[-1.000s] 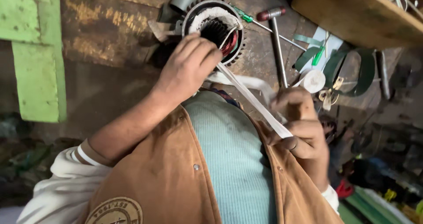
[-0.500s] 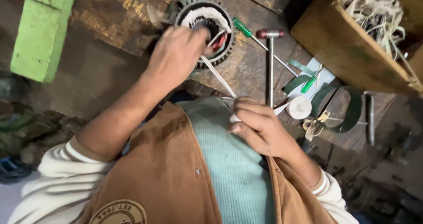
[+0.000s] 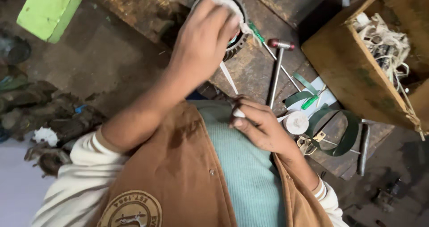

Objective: The person wraps white insulating cloth and tape around the copper windings inside an electric motor stator housing on a workbench, pressing and tucking the material between slots by hand and occasionally tapping it with a mallet to seat it. They work around the stator circumference, feeding out more insulating material from a roll as needed.

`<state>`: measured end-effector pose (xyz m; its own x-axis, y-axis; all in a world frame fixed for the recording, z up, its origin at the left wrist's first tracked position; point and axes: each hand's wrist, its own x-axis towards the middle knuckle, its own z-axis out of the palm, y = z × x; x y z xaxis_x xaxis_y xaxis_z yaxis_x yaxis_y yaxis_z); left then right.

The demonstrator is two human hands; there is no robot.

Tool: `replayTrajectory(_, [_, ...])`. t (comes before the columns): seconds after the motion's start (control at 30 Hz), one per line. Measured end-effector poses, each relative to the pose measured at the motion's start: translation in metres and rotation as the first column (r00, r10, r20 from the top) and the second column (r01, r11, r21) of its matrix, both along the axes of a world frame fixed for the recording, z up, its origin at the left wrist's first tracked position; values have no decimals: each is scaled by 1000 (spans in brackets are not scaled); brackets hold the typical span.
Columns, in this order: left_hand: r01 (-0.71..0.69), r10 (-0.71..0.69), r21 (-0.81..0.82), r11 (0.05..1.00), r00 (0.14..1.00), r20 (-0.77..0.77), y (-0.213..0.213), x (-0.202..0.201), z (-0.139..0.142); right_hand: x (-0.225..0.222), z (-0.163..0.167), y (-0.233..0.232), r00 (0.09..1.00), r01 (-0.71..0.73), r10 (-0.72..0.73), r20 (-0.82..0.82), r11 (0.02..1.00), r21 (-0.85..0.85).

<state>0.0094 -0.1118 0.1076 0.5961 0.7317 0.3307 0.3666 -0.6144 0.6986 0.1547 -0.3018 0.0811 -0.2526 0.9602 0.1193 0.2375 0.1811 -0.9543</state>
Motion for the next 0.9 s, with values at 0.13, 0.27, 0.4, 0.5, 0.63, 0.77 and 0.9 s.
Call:
replayTrajectory(0.13, [31, 37, -922, 385, 998, 49, -39, -37, -48, 8, -25, -5, 974, -92, 74, -213, 993, -76])
replayTrajectory(0.27, [727, 713, -645, -235, 580, 394, -55, -47, -101, 23, -64, 5, 902, 1, -163, -399, 927, -376])
replayTrajectory(0.4, [695, 699, -660, -285, 621, 353, -49, -69, -136, 51, -106, 40, 567, 703, -526, 634, 710, -40])
replayTrajectory(0.5, [812, 657, -448, -373, 572, 491, -43, -72, -159, 62, -120, 53, 368, 633, -505, 780, 751, 188])
replayTrajectory(0.63, [703, 593, -588, -401, 688, 418, -33, -64, -179, 67, -128, 53, 327, 718, -501, 801, 683, 134])
replayTrajectory(0.77, [684, 539, -567, -459, 722, 434, -27, -60, -183, 67, -128, 60, 349, 771, -396, 849, 636, -20])
replayTrajectory(0.9, [671, 496, -563, -482, 739, 456, -25, -60, -189, 54, -87, 60, 339, 735, -523, 782, 666, 127])
